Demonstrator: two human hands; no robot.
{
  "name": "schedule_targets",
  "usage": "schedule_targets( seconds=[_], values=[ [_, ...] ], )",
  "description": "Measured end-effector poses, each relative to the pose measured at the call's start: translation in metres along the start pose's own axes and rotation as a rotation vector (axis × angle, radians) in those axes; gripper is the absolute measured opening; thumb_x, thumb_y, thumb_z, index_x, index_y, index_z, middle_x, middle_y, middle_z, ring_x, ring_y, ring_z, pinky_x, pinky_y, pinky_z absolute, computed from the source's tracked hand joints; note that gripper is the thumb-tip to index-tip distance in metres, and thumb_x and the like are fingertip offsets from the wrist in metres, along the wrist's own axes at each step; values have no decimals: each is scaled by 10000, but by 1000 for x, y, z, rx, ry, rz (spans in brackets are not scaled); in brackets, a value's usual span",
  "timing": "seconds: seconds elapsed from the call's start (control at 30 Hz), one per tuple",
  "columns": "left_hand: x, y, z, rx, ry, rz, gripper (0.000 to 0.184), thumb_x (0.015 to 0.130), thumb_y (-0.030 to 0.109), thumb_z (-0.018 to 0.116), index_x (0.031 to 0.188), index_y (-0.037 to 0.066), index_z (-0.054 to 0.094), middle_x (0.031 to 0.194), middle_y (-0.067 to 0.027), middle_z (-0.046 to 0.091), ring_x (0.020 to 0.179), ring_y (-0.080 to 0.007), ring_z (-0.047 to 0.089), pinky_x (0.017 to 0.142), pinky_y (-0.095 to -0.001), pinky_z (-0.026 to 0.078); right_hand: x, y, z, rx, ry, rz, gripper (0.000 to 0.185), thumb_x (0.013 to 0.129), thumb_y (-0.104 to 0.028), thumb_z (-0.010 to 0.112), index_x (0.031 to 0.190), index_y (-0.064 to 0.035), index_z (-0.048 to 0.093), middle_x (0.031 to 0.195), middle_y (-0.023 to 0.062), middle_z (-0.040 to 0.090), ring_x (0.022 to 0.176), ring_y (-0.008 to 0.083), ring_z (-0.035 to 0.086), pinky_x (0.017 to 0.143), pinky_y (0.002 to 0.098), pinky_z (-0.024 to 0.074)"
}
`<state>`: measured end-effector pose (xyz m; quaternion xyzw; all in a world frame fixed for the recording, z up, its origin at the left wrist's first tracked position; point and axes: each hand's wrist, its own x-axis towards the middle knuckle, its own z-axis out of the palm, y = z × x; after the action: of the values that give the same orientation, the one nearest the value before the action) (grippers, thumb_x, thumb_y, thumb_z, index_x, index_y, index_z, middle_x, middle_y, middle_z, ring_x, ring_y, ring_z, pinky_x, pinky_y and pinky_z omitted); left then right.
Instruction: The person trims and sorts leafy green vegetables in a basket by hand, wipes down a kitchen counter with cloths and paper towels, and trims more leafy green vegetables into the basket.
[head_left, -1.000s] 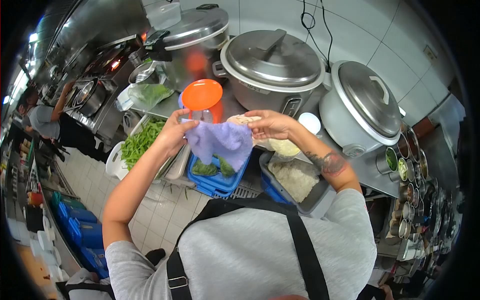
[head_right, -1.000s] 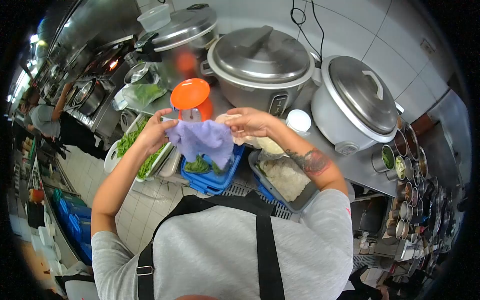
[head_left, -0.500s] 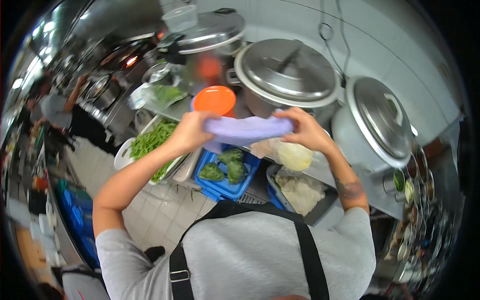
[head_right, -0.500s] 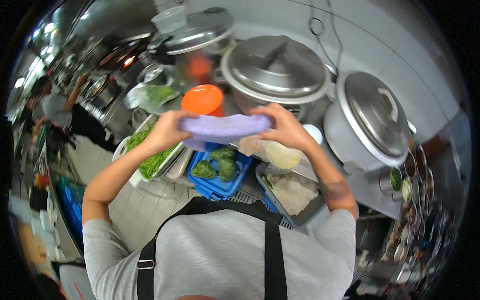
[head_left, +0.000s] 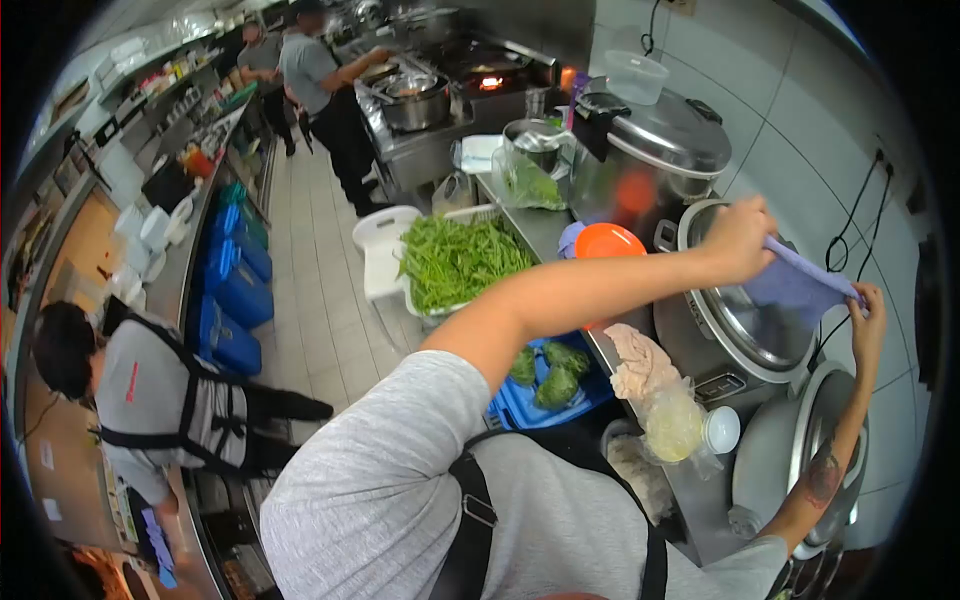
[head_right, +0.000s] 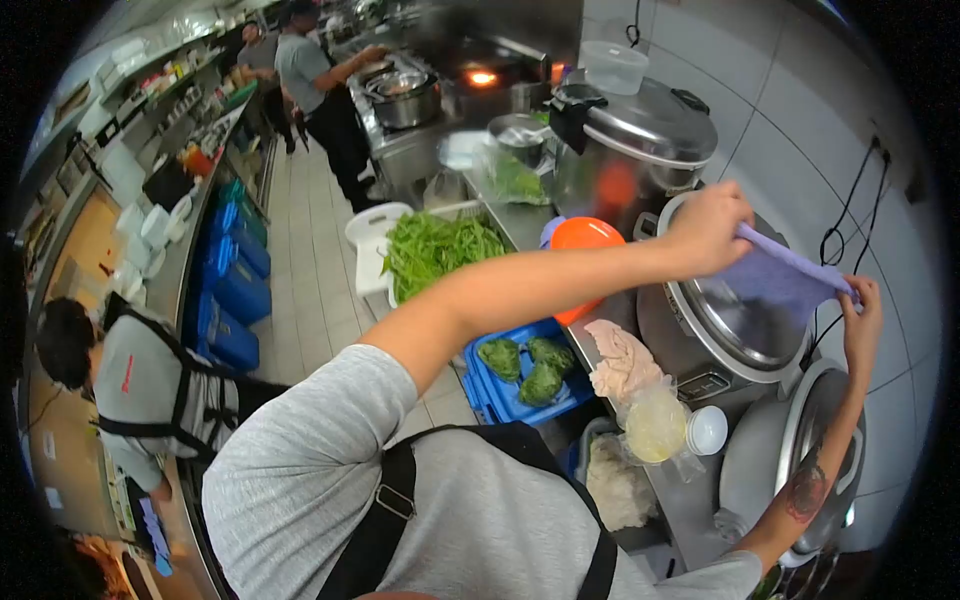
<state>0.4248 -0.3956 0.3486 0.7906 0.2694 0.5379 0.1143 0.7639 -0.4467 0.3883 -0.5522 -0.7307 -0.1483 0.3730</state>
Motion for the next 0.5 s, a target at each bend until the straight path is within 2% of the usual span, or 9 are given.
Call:
schedule_targets(
  seconds=[0.1,0.2,0.23,0.27,0.33,0.37,0.4,0.43,0.5],
  values=[
    [-12,1,44,-82,-19,-155,174,655,158,693,780,40,669,887,-169,631,869,-350,600,776,-430,483,-4,60,0,-136,-147,38,190,764,19,615,950,-20,624,880,44,554,801,141,506,707,253,403],
    [-36,-13,84,-171,-144,-482,188,663,131,694,815,23,673,884,-207,647,862,-368,623,781,-422,498,-21,123,30,43,-481,275,158,768,27,603,922,0,623,841,10,556,740,111,501,660,251,409],
    [-46,-20,97,-220,-154,-573,192,666,121,692,827,17,674,864,-213,650,863,-371,627,782,-421,501,-22,132,37,114,-613,355,140,775,10,604,913,8,622,839,3,556,715,106,498,645,251,411],
    [-55,-25,109,-241,-120,-626,202,670,119,692,846,21,678,842,-209,650,879,-367,626,800,-420,499,-16,122,41,65,-659,430,135,778,-14,611,911,10,621,846,6,559,712,106,500,642,252,414],
    [-60,-49,142,-238,-23,-753,190,674,88,683,843,2,670,842,-216,648,809,-355,645,755,-408,517,-11,103,48,-34,-738,589,145,784,-64,627,905,14,619,860,11,565,708,107,503,637,253,420],
    [-61,-55,144,-233,24,-814,183,676,72,679,841,-8,665,842,-220,647,774,-349,655,732,-402,526,-10,122,62,-12,-660,511,188,782,-93,638,935,12,619,865,32,578,732,132,525,662,273,433],
    [-58,-66,141,-408,-42,-927,242,691,15,654,921,-45,607,795,-219,636,611,-296,661,622,-378,541,-9,145,82,14,-577,433,231,779,-123,649,965,11,619,869,52,592,757,158,547,687,292,445],
    [-57,-65,129,-501,13,-944,267,696,1,644,950,-51,580,764,-210,628,573,-279,652,593,-373,537,-7,162,96,37,-499,356,274,777,-152,661,995,9,619,873,72,606,781,184,568,713,311,457],
    [-59,-58,94,-687,135,-969,320,706,-26,625,1009,-61,527,700,-193,611,496,-244,633,534,-363,530,2,159,112,-260,-423,270,366,772,-191,675,1078,-6,600,942,143,612,879,267,580,791,361,452]
  ],
)
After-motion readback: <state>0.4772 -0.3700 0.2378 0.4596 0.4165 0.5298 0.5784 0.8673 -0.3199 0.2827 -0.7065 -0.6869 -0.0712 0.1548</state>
